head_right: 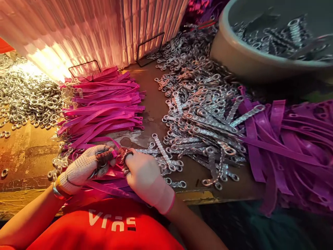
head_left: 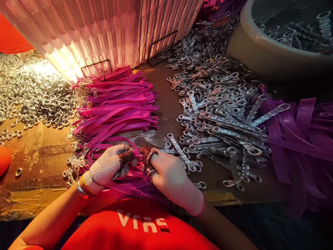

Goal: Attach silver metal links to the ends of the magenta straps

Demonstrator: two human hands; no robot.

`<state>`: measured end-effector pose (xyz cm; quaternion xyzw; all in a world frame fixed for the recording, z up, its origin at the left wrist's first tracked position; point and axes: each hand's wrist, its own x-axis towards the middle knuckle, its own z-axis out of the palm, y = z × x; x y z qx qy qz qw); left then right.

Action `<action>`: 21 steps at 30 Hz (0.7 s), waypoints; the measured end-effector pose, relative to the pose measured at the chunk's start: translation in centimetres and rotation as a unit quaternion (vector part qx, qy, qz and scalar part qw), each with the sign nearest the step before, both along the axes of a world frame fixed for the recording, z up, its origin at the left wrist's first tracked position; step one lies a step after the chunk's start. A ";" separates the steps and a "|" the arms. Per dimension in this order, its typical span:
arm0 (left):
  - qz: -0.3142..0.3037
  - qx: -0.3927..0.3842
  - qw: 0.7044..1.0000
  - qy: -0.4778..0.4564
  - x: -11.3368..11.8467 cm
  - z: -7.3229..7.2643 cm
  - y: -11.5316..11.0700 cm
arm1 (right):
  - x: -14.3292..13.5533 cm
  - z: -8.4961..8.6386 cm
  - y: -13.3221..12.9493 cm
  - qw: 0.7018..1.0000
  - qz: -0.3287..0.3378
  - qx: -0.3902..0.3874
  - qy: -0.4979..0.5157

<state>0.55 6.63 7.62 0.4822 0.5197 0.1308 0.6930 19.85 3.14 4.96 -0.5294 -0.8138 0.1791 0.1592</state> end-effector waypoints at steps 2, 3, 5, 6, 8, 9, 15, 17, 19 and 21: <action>0.013 -0.014 0.999 -0.027 0.1 -0.6 -0.4 | -0.5 0.2 -0.1 0.998 0.013 0.016 -0.051; 0.015 -0.009 1.000 -0.024 0.2 -0.9 -0.5 | -0.7 0.3 -0.2 0.997 0.015 0.024 -0.071; 0.008 0.022 1.000 0.006 0.2 -1.4 -0.6 | -1.1 0.4 -0.4 0.994 0.011 0.038 -0.100; -0.003 0.041 0.999 0.023 0.3 -1.5 -0.6 | -1.2 0.3 -0.5 0.993 0.008 0.045 -0.112; -0.033 0.067 0.996 0.043 0.3 -1.8 -0.5 | -1.4 0.1 -0.8 0.989 0.000 0.064 -0.134; -0.051 0.079 0.994 0.050 0.3 -2.0 -0.5 | -1.4 0.0 -0.9 0.987 -0.001 0.074 -0.140; -0.113 0.273 0.945 0.139 0.6 -3.3 -1.2 | -1.1 -0.5 -0.8 0.991 -0.034 0.041 -0.120; -0.108 0.244 0.956 0.121 0.6 -3.5 -1.3 | -1.0 0.0 -0.4 0.990 -0.052 -0.001 -0.133; -0.091 0.168 0.977 0.095 0.6 -3.4 -1.3 | -1.0 0.9 -0.1 0.986 -0.044 -0.052 -0.150; -0.072 0.108 0.989 0.076 0.6 -3.1 -1.3 | -1.0 1.7 0.1 0.980 -0.025 -0.101 -0.172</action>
